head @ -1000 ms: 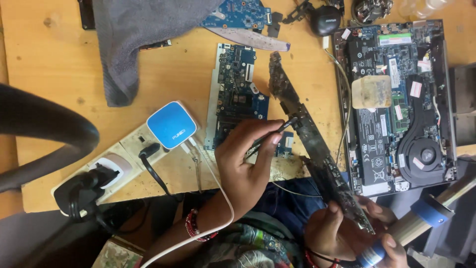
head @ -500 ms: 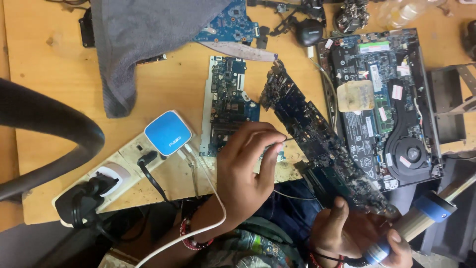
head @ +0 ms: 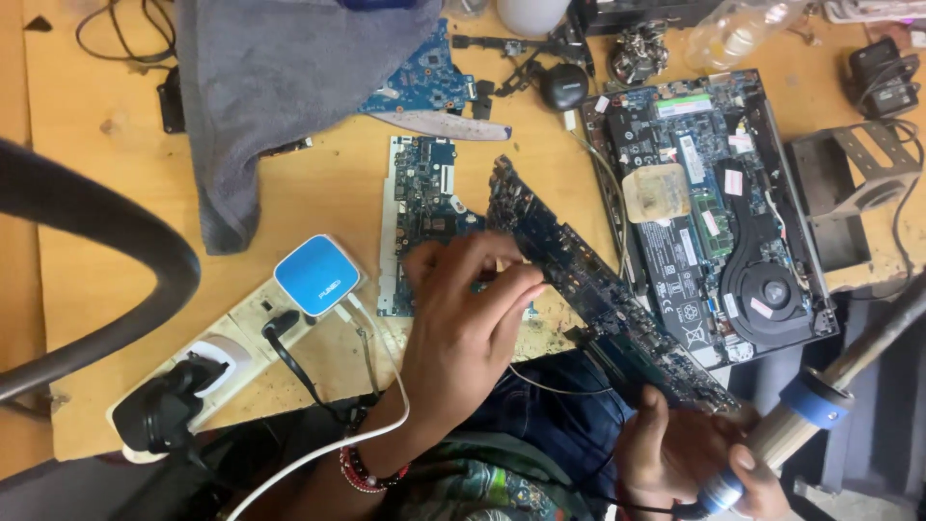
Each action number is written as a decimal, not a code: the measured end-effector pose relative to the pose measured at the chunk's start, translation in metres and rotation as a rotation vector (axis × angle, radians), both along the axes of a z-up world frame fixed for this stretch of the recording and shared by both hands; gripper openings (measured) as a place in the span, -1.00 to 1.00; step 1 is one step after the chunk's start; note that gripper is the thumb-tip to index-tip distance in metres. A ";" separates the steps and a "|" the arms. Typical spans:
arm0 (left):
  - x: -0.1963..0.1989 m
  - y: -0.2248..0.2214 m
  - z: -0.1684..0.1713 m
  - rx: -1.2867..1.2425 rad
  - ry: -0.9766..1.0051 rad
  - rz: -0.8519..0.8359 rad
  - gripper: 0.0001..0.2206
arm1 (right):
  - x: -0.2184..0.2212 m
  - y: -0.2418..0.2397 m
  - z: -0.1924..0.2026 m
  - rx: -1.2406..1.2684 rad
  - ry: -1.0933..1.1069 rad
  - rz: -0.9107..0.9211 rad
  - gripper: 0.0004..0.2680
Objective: Soldering components on a laptop motherboard using a soldering iron and tweezers
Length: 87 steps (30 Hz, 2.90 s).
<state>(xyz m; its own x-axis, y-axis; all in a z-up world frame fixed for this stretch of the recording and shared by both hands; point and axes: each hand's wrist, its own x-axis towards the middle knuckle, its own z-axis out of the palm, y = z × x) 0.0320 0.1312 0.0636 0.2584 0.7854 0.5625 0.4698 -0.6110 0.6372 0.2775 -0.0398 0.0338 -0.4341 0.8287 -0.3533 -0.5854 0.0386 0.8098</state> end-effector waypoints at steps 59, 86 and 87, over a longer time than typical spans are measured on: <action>-0.013 -0.005 0.033 0.256 0.243 -0.168 -0.96 | 0.178 0.033 -0.045 1.085 -1.747 0.461 -0.66; -0.009 0.004 0.034 0.319 0.297 -0.153 -0.94 | 0.121 -0.006 -0.072 0.699 -2.415 -0.399 -0.78; -0.009 0.004 0.033 0.321 0.298 -0.150 -0.94 | 0.127 -0.011 -0.073 0.702 -2.413 -0.401 -0.78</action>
